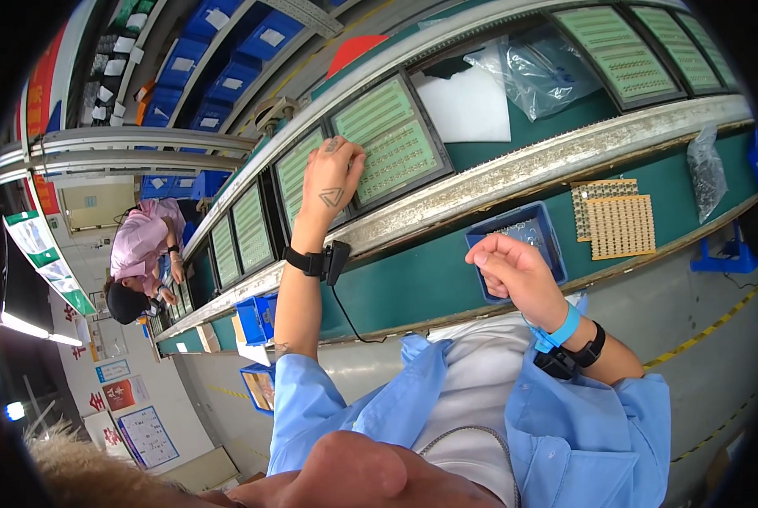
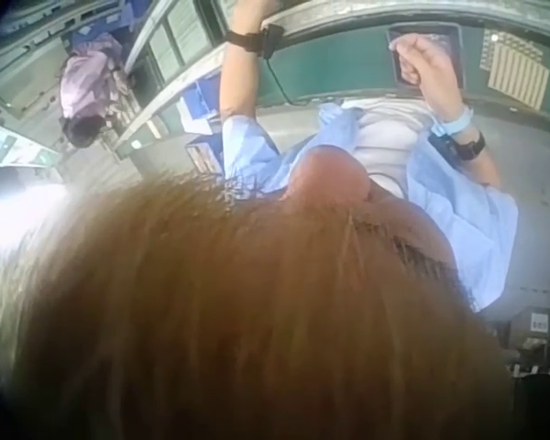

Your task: The person picks up small metal components from a blue bin and places them into the slots of a green tray on the assembly line. This process is repeated as the person continues to fill the slots with more components from the bin.

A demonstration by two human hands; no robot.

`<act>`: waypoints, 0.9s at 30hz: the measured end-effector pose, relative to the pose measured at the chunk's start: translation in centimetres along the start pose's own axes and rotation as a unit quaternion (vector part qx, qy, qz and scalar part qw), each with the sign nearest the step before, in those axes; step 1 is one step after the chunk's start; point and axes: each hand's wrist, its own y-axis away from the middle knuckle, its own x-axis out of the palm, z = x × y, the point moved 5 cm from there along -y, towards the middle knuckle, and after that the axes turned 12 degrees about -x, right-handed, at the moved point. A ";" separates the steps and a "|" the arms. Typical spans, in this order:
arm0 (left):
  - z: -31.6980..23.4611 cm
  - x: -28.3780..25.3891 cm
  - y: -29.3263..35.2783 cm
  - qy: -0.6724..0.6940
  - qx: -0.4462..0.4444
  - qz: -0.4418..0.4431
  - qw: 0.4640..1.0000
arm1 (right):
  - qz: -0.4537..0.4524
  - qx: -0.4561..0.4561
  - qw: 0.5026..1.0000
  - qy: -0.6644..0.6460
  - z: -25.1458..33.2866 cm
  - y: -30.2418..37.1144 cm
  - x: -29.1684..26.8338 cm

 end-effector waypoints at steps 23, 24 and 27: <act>-0.4 0.4 -0.2 -0.058 0.005 -0.004 0.998 | -0.003 -0.005 1.000 -0.012 -0.3 0.0 -0.5; -0.5 0.2 -0.1 -0.057 0.007 -0.009 0.998 | -0.007 -0.012 1.000 -0.015 -0.2 0.0 -0.6; -0.2 -0.8 0.2 -0.025 -0.021 -0.010 0.999 | -0.012 -0.025 0.999 -0.019 -0.1 0.0 -0.7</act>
